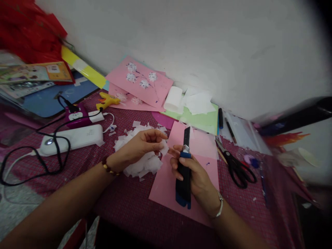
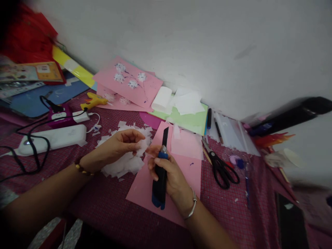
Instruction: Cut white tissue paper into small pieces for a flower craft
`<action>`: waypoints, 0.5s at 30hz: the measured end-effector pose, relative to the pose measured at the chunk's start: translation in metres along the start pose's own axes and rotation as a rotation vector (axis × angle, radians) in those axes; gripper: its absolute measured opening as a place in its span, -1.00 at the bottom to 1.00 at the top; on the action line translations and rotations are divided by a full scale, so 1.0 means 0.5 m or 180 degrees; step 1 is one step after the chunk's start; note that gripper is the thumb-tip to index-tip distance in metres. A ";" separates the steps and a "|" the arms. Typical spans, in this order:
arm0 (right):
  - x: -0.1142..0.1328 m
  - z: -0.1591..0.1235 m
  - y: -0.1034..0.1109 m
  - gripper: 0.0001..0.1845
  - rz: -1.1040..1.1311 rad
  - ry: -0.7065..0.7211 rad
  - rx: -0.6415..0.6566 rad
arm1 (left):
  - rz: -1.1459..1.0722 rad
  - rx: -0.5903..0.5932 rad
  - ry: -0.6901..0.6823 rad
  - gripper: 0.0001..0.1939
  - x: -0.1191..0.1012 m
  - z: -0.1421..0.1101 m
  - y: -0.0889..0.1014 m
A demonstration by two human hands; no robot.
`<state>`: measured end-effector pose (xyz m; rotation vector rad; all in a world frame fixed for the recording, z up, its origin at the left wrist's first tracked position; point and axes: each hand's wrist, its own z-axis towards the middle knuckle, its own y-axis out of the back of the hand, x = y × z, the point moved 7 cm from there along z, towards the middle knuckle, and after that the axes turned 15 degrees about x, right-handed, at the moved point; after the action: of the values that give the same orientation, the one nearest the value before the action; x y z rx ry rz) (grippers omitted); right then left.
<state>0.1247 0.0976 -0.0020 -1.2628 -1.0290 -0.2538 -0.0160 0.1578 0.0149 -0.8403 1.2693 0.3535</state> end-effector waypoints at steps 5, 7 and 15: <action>0.017 -0.006 0.013 -0.74 -0.0270 0.0266 -0.0368 | 0.0275 -0.0115 -0.0211 -0.71 -0.021 -0.004 -0.005; 0.023 -0.010 0.011 -0.77 -0.0471 0.0375 -0.0348 | 0.0523 -0.0133 -0.0203 -0.69 -0.031 -0.005 -0.012; 0.025 -0.010 -0.007 -0.70 -0.1276 0.0390 -0.0002 | 0.0921 -0.0126 -0.0222 -0.59 -0.043 -0.011 -0.028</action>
<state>0.1319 0.0966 0.0100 -1.0194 -1.1696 -0.6313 -0.0170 0.1490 0.0398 -0.6715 1.3240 0.6354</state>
